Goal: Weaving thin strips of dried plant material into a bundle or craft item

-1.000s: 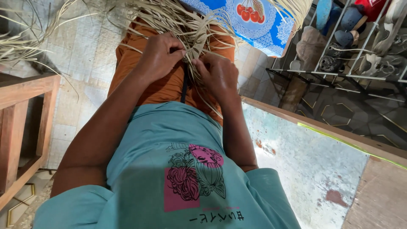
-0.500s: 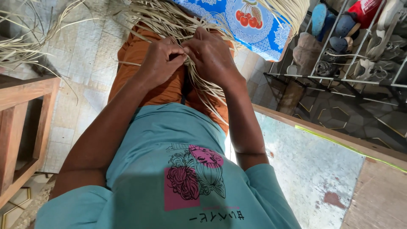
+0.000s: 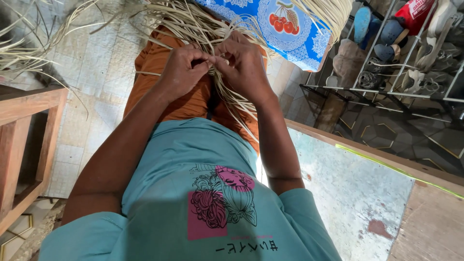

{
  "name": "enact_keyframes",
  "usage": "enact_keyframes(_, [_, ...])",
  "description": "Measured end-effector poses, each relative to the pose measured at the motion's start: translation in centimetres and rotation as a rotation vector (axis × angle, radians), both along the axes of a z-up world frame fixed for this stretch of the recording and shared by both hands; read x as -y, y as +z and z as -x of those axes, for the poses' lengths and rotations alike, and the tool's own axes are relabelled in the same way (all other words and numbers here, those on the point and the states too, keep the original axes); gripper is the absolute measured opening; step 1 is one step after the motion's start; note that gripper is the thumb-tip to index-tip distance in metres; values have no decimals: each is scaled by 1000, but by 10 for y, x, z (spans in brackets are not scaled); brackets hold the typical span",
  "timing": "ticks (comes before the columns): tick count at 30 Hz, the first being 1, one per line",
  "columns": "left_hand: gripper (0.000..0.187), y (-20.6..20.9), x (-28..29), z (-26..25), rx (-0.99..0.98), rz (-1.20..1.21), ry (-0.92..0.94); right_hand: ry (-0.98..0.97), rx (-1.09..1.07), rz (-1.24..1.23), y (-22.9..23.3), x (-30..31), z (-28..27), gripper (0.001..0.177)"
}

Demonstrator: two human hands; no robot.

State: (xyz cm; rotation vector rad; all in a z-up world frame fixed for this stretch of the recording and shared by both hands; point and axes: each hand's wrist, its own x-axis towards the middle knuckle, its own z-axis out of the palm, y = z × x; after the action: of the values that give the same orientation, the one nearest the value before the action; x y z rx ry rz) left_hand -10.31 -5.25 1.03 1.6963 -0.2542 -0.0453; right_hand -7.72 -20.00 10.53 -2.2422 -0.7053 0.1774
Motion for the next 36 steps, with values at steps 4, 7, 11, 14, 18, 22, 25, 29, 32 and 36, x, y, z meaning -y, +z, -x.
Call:
enact_keyframes(4, [6, -6, 1, -1, -68, 18, 19, -54, -17, 97, -2, 5, 16, 10])
enact_keyframes(7, [7, -5, 1, -1, -61, 10, 10, -76, 54, 201, -6, 7, 23, 4])
enact_keyframes(11, [7, 4, 0, 2, -7, 28, -17, -159, 67, 273, -17, 8, 28, 7])
enact_keyframes(14, [12, 8, 2, 5, -41, 40, 16, -153, 43, 264, -15, 7, 28, 8])
enact_keyframes(18, [14, 15, 7, 9, -42, 57, 61, -134, 32, 185, -9, 10, 26, 8])
enact_keyframes(22, [6, 12, 8, 10, 8, 177, 64, -124, -55, 75, -8, 17, 23, 7])
enact_keyframes(25, [5, 12, 10, 11, 49, 143, 85, -101, -134, 17, -9, 18, 24, 7])
enact_keyframes(29, [17, 6, 20, 14, 191, 141, 183, 19, -207, -141, 22, 11, 33, 10])
enact_keyframes(32, [21, 0, 20, 13, 155, 133, 202, 22, -236, -345, 44, 16, 34, 15])
enact_keyframes(36, [11, 11, 19, 13, 166, 132, 197, -84, -324, -351, 28, 21, 30, 26])
